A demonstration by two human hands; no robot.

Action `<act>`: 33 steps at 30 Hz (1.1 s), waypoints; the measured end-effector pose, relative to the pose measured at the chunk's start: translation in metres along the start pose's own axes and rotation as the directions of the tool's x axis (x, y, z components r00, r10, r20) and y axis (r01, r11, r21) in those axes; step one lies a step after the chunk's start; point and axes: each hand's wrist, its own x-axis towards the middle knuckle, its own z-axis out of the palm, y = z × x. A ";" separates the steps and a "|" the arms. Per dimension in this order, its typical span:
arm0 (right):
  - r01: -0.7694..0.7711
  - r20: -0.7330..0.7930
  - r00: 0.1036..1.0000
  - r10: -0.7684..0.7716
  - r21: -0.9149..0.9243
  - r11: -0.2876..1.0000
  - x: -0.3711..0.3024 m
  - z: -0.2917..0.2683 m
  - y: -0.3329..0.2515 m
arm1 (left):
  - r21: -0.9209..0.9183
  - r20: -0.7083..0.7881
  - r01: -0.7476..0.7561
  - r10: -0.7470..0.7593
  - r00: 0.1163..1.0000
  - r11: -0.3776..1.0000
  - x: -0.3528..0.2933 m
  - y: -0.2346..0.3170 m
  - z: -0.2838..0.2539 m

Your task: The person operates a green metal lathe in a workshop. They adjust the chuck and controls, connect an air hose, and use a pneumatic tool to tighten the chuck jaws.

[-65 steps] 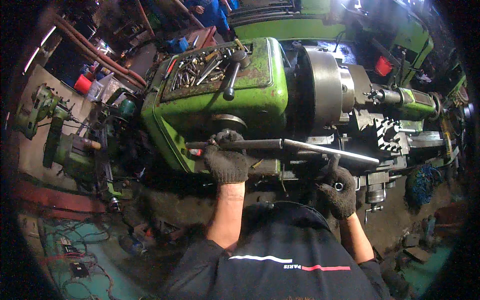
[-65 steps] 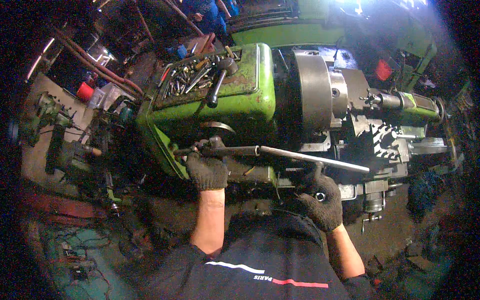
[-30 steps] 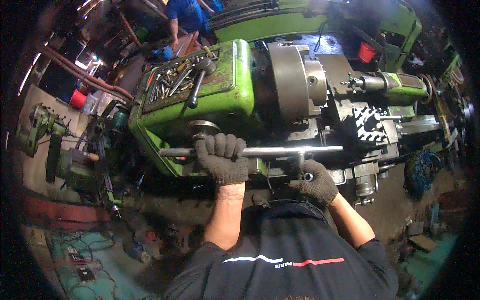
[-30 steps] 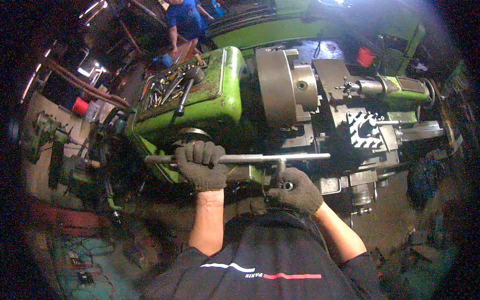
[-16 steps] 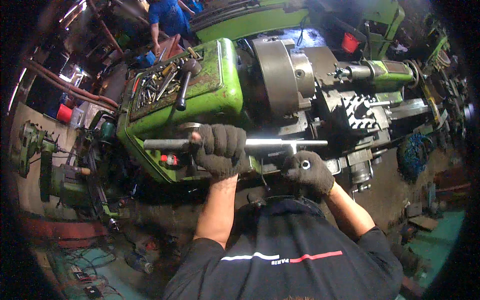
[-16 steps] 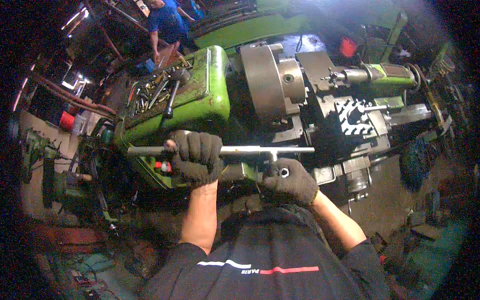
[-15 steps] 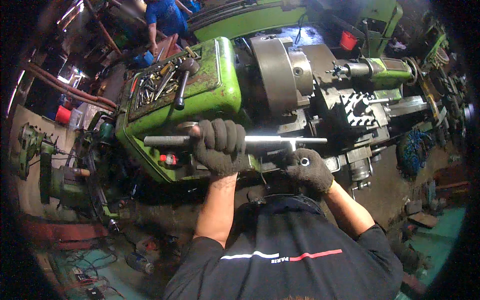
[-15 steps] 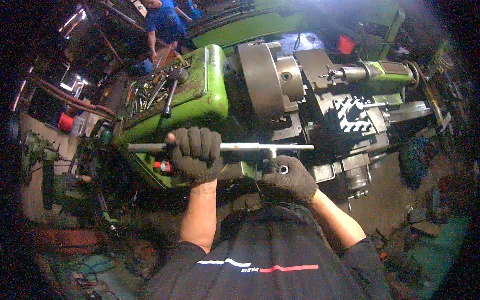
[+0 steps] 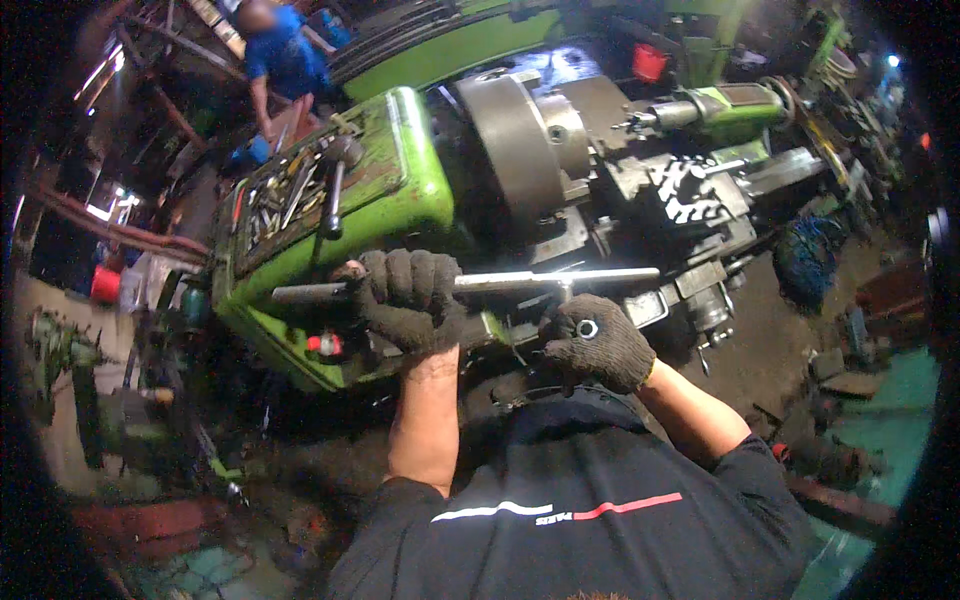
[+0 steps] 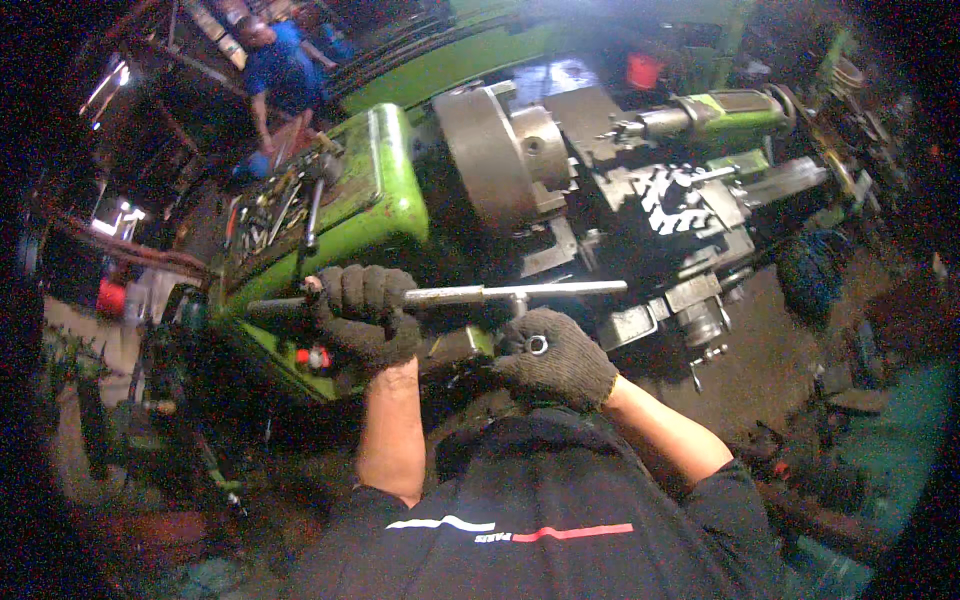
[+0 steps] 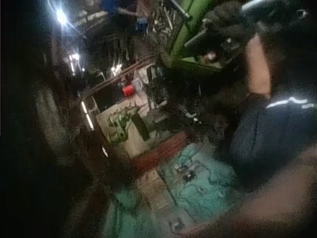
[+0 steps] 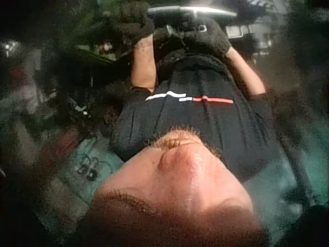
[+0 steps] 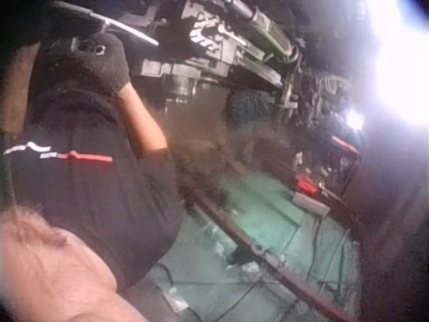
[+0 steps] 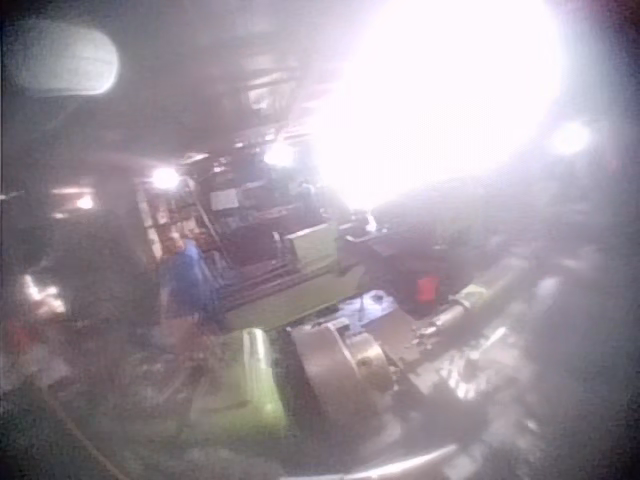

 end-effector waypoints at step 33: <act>0.604 -0.990 0.090 -0.112 -0.036 0.796 -0.428 -0.084 -0.018 | 0.600 -0.476 0.790 -0.739 0.476 0.122 -0.126 -0.149 -0.063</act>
